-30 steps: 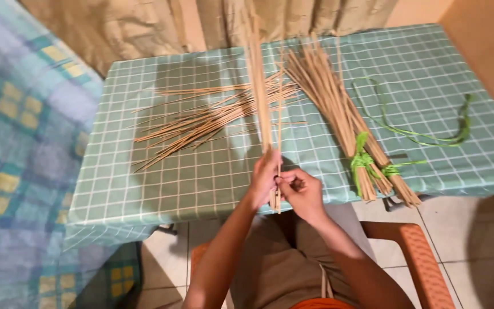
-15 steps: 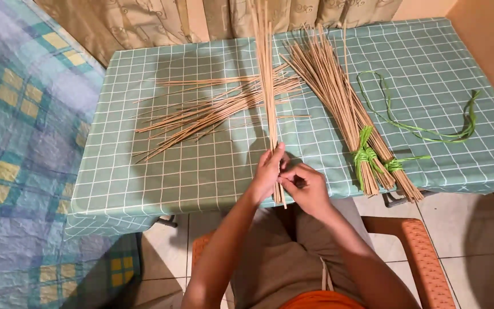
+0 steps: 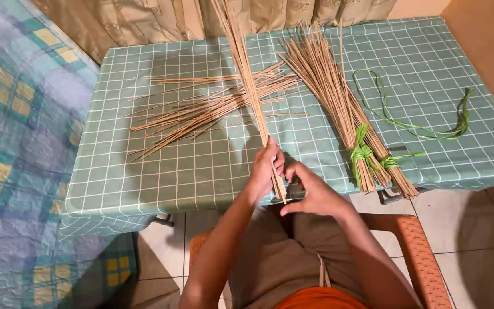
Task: The person is picking up thin wooden sticks from a table and aligning them into a neat bundle.
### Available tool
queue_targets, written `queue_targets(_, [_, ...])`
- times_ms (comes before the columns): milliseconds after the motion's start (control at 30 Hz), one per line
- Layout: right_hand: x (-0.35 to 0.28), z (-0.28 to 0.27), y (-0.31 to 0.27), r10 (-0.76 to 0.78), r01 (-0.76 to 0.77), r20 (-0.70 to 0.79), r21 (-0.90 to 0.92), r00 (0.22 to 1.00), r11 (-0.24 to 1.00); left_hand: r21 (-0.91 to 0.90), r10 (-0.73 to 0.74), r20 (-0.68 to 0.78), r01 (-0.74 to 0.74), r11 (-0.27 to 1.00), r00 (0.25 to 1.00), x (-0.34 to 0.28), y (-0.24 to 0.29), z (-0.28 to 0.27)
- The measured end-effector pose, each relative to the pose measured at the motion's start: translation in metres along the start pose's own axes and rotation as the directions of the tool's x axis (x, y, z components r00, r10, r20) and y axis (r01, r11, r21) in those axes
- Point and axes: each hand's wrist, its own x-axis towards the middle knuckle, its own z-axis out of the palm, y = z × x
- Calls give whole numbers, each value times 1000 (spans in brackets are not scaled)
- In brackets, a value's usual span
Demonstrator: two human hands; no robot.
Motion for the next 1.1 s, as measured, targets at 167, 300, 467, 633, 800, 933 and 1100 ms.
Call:
queue_targets(167, [2,2,-1,-54,54,-6,-46,999,997,-19,-7,12,7,1000,1000,-1,1,-1])
queue_targets(300, [2,-2,5,-101,105,70,-51,992,993,-30,14,27,-13,999,1000,1,1,-3])
queue_targets(467, [2,2,13,-143,145,46,-51,989,988,-7,25,43,-25,1000,999,1,-1,-8])
queue_targets(633, [5,10,24,-195,196,22,-61,981,979,-11,0,51,1,1000,999,-9,19,1])
queue_targets(800, [7,18,28,-261,253,-130,-76,956,964,-10,-53,51,53,999,997,-7,13,-5])
queue_targets(933, [18,9,21,-221,229,-163,31,962,973,-17,-97,55,98,995,994,-14,25,3])
queue_targets(1100, [64,-10,9,-96,49,-545,-100,833,994,-158,-139,149,162,974,979,-2,6,-12])
